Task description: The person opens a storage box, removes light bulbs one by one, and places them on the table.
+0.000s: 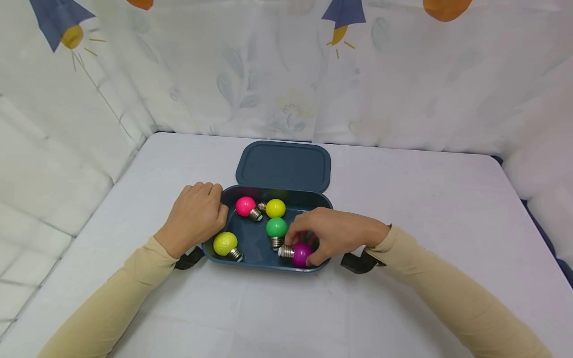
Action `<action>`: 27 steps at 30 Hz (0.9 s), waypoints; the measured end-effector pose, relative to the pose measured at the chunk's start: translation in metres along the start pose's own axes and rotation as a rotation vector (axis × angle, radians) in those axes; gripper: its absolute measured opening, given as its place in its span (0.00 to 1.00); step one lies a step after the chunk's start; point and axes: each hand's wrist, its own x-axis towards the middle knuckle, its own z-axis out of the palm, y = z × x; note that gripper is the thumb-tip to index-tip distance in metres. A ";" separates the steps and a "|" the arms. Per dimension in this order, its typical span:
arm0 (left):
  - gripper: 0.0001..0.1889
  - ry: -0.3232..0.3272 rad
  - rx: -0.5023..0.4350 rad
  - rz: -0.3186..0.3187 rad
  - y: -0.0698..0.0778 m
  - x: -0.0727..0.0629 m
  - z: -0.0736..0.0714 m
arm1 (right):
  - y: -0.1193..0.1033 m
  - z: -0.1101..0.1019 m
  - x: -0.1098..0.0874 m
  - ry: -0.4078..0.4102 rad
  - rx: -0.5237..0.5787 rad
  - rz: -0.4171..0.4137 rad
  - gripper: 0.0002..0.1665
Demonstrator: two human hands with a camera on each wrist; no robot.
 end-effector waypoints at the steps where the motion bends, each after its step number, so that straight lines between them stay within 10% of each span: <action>1: 0.09 0.002 0.000 0.001 0.000 0.000 0.000 | 0.000 0.000 -0.001 0.006 0.016 -0.001 0.24; 27: 0.11 0.066 0.031 0.029 0.000 -0.001 0.001 | 0.003 0.006 -0.020 0.179 0.273 -0.029 0.26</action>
